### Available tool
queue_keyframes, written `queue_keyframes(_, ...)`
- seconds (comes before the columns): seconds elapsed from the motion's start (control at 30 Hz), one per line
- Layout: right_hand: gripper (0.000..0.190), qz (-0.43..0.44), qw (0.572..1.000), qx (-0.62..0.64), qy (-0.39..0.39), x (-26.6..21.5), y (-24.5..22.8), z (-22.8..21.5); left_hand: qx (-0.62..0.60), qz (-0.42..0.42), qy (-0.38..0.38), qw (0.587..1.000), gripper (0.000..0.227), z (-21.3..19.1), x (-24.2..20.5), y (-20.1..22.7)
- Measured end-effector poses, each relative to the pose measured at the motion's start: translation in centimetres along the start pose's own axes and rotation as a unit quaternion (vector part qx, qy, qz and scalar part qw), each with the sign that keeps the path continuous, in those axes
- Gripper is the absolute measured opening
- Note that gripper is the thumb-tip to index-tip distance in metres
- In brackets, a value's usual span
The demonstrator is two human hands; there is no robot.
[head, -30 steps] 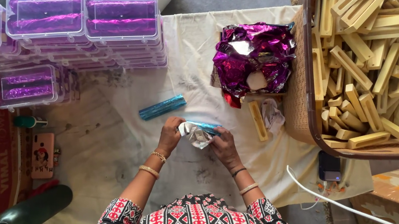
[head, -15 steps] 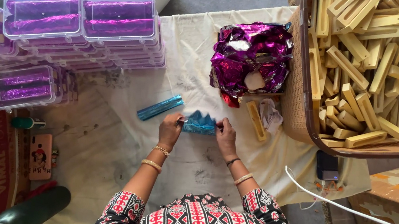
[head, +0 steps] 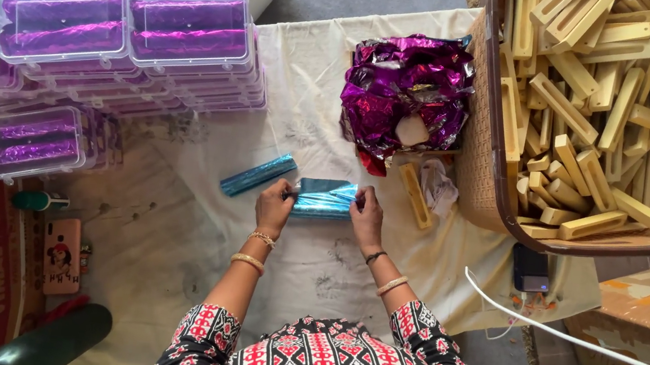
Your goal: The person picks up small wooden blocks from a basket, wipes them with a cloth, and wraps them in shiny metallic paper. The wrapped blocks are then placed into clear plastic containers.
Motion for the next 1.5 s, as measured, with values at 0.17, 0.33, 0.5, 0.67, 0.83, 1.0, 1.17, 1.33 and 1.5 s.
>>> queue_keyframes(0.17,0.015,-0.011,0.999,-0.030,-0.026,0.1,0.6,0.5,-0.016,-0.039,-0.003,0.999,0.015,0.2,0.0,-0.4)
queue_keyframes(0.33,0.025,-0.058,0.992,-0.097,-0.056,-0.2,1.2,1.2,-0.022,-0.016,0.013,1.000,0.019,0.7,-0.1,-1.2)
queue_keyframes(0.5,0.028,-0.078,0.988,-0.118,-0.061,-0.5,0.5,1.3,-0.022,-0.005,0.034,0.999,0.015,0.8,-0.3,-1.4)
queue_keyframes(0.67,0.027,-0.057,0.989,-0.125,-0.061,-0.5,-0.1,1.2,0.018,0.055,0.084,0.995,0.015,-2.0,-2.1,2.0)
queue_keyframes(0.83,0.028,-0.052,0.987,-0.135,-0.071,-0.7,0.3,1.6,0.071,0.292,0.047,0.953,0.017,-1.2,-4.6,4.5)
queue_keyframes(1.0,0.029,-0.064,0.985,-0.143,-0.073,-0.3,0.3,1.3,0.087,0.327,-0.042,0.940,0.029,0.9,-4.4,5.4)
queue_keyframes(1.17,0.029,-0.088,0.985,-0.130,-0.077,-1.3,0.6,0.6,0.094,0.254,-0.086,0.959,0.030,1.0,-3.9,4.6)
queue_keyframes(1.33,0.025,-0.121,0.983,-0.107,-0.087,-2.3,-0.1,-1.2,0.107,0.225,-0.109,0.962,0.035,0.6,-4.3,4.6)
queue_keyframes(1.5,0.022,-0.144,0.975,-0.121,-0.120,-2.6,-1.9,-2.2,0.106,0.207,-0.116,0.966,0.041,0.4,-4.4,4.3)
Point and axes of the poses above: each hand's wrist, its own x-axis towards the middle knuckle, its own z-axis out of the palm, y = z × x, the point moved 4 cm from there along x, towards the middle knuckle, and after that the axes turned 4 degrees about y, right-handed, at the moved point
